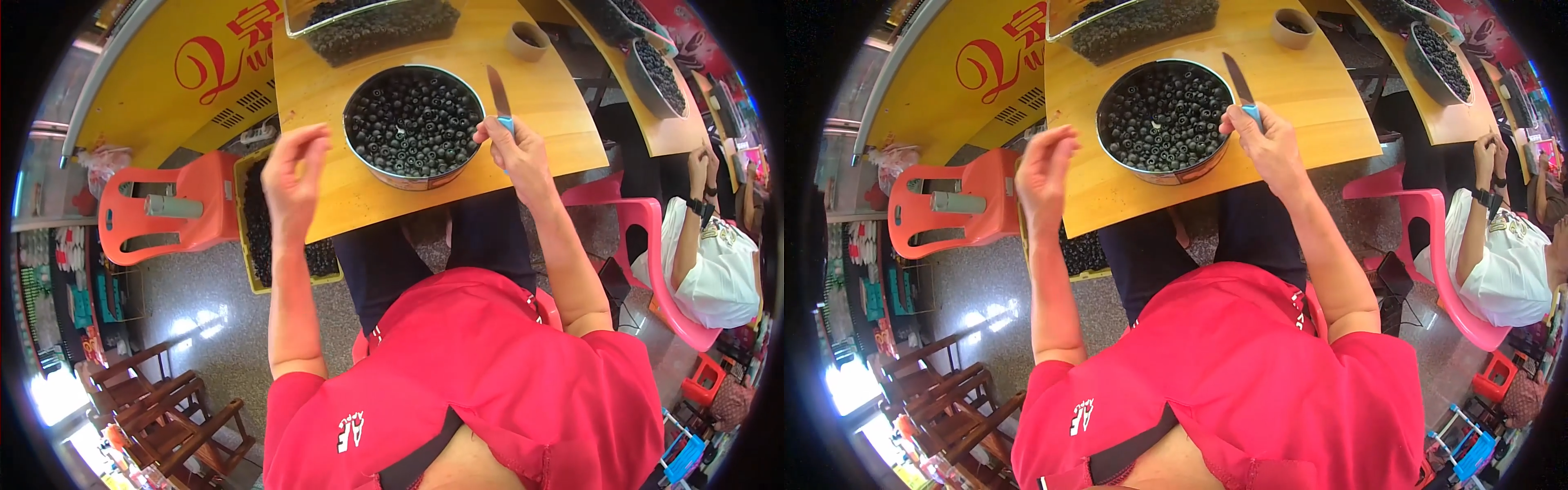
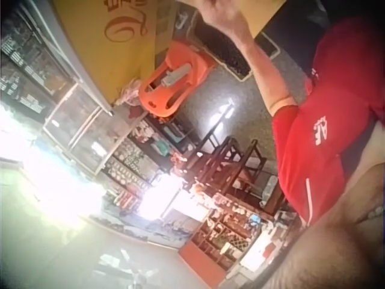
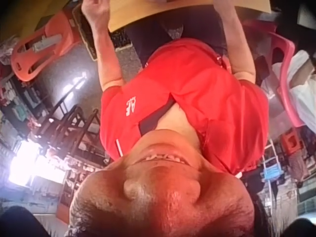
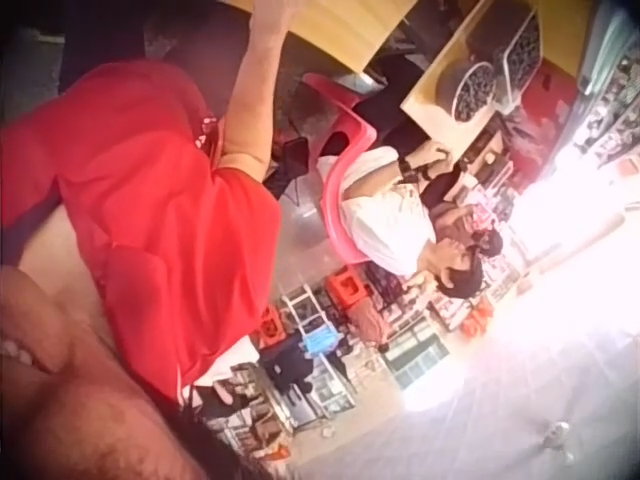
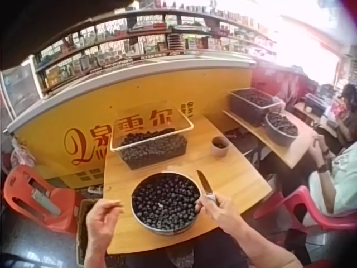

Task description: The person is using a paring knife to pit small black fruits and place them into a metal bowl.

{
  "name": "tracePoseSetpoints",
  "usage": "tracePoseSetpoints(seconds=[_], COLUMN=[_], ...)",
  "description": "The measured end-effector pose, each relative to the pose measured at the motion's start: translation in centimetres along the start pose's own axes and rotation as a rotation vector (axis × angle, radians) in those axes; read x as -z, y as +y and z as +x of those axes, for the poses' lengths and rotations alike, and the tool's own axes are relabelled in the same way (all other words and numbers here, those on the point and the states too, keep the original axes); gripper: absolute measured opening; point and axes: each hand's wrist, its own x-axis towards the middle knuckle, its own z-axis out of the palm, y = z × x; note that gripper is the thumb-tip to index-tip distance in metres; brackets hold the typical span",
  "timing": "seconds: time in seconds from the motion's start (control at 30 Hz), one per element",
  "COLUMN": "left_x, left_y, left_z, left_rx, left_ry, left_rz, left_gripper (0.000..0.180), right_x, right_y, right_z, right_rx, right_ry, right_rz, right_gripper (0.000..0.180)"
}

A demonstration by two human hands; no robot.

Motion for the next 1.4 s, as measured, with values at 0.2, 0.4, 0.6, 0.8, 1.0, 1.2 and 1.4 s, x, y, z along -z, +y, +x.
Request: tracePoseSetpoints(seconds=[0.2,0.4,0.6,0.8,1.0,1.2,1.4], left_x=[-6.7,-8.0,-7.9,-8.1,-7.8,-7.9,-8.0], left_y=[-0.7,-1.2,-1.4,-1.2,-1.4,-1.0,-1.0], left_z=[2.8,3.5,3.5,3.4,3.3,3.2,3.3], left_rx=[-0.231,-0.224,-0.203,-0.187,-0.172,-0.164,-0.158], left_ry=[-0.251,-0.219,-0.325,-0.366,-0.385,-0.417,-0.421], left_rz=[0.236,0.311,0.505,0.579,0.604,0.637,0.667], left_gripper=[0.008,0.011,0.014,0.021,0.022,0.023,0.024], right_x=[-2.0,-1.1,-1.2,-1.5,-2.2,-2.1,-2.2], right_y=[3.4,3.6,4.5,5.0,4.6,4.5,4.7], right_z=[0.3,0.1,0.2,0.0,-0.3,-0.5,-0.3], right_rx=[0.319,0.355,0.316,0.33,0.324,0.286,0.324], right_ry=[0.02,-0.031,-0.069,-0.029,-0.002,-0.018,-0.012], right_rz=[-0.213,-0.081,0.081,0.114,0.14,0.156,0.132], right_gripper=[0.021,0.021,0.022,0.023,0.023,0.019,0.019])
